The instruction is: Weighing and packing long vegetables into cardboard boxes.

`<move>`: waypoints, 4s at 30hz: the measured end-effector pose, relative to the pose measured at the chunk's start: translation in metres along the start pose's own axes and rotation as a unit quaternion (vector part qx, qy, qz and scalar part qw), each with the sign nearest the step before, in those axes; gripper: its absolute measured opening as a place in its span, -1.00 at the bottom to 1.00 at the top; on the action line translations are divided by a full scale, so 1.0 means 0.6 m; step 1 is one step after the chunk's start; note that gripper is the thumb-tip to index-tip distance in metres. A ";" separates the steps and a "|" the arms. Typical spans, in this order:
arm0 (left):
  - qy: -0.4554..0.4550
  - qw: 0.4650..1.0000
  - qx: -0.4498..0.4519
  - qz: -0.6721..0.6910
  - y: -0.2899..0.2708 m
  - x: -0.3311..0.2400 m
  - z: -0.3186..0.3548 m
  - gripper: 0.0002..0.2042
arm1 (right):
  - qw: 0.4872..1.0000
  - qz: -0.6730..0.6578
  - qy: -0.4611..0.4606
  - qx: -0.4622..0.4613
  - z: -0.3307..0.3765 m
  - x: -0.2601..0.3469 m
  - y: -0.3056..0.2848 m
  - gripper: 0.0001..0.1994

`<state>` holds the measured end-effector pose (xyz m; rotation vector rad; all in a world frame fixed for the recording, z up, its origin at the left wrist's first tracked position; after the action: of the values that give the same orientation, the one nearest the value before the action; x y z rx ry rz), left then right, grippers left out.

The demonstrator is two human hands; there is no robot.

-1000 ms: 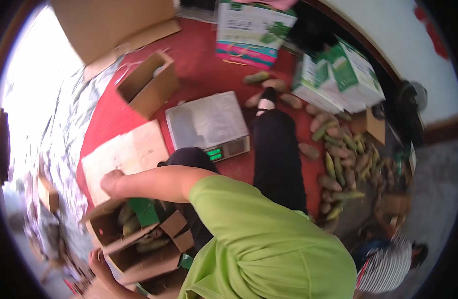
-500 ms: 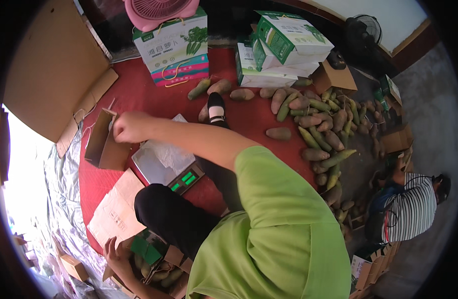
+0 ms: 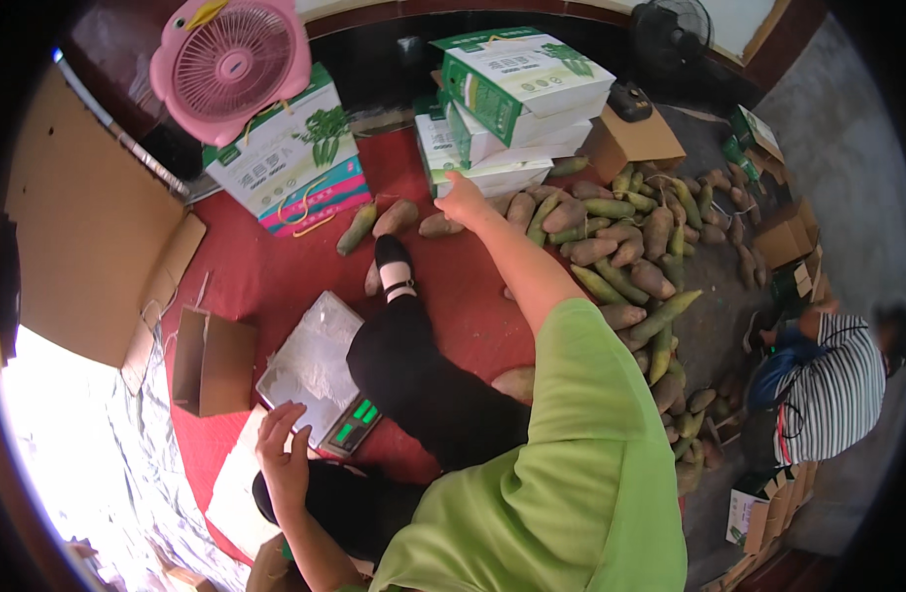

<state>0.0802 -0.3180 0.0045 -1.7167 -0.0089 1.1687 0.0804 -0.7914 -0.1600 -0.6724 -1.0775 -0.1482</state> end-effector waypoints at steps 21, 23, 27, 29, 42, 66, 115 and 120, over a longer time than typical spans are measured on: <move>-0.118 0.989 0.076 -0.054 0.085 0.118 -0.056 -0.72 | 0.960 -0.099 0.009 -0.262 -0.109 -0.090 -0.240 -0.12; -0.120 0.987 0.090 -0.053 0.101 0.128 -0.062 -0.71 | 0.966 -0.043 -0.005 -0.254 -0.127 -0.108 -0.237 -0.15; -0.124 0.985 0.102 -0.067 0.103 0.142 -0.063 -0.70 | 0.980 -0.027 -0.044 -0.194 -0.202 -0.073 -0.190 -0.19; -0.136 0.982 0.108 -0.067 0.105 0.150 -0.068 -0.70 | 0.982 -0.015 -0.062 -0.180 -0.237 -0.040 -0.173 -0.17; -0.176 0.969 0.162 -0.064 0.137 0.176 -0.109 -0.69 | 0.980 -0.122 0.007 -0.160 -0.403 0.020 -0.176 -0.08; -0.092 0.984 0.110 -0.102 0.123 0.145 -0.054 -0.72 | 0.896 -0.379 -0.115 -0.199 0.006 -0.082 -0.127 -0.54; -0.042 0.934 -0.182 -0.303 -0.100 0.054 0.139 -0.91 | 0.838 -0.452 -0.029 0.304 0.327 0.232 0.364 -0.90; -0.036 0.931 -0.096 -0.350 -0.033 0.019 0.069 -0.90 | 0.851 -0.409 -0.228 0.236 0.343 0.282 0.271 -0.68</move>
<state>0.0671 -0.2733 0.0106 -1.6245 -0.7448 0.7001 0.0744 -0.5099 -0.0255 0.2587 -1.7422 -0.4536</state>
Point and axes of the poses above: each hand's wrist, its own z-axis away from the middle knuckle, its own y-axis out of the palm, x = y × z, the point moved 10 cm from there along -z, towards the middle knuckle, and after that the axes turned 9 degrees about x, right-handed, at the moved point
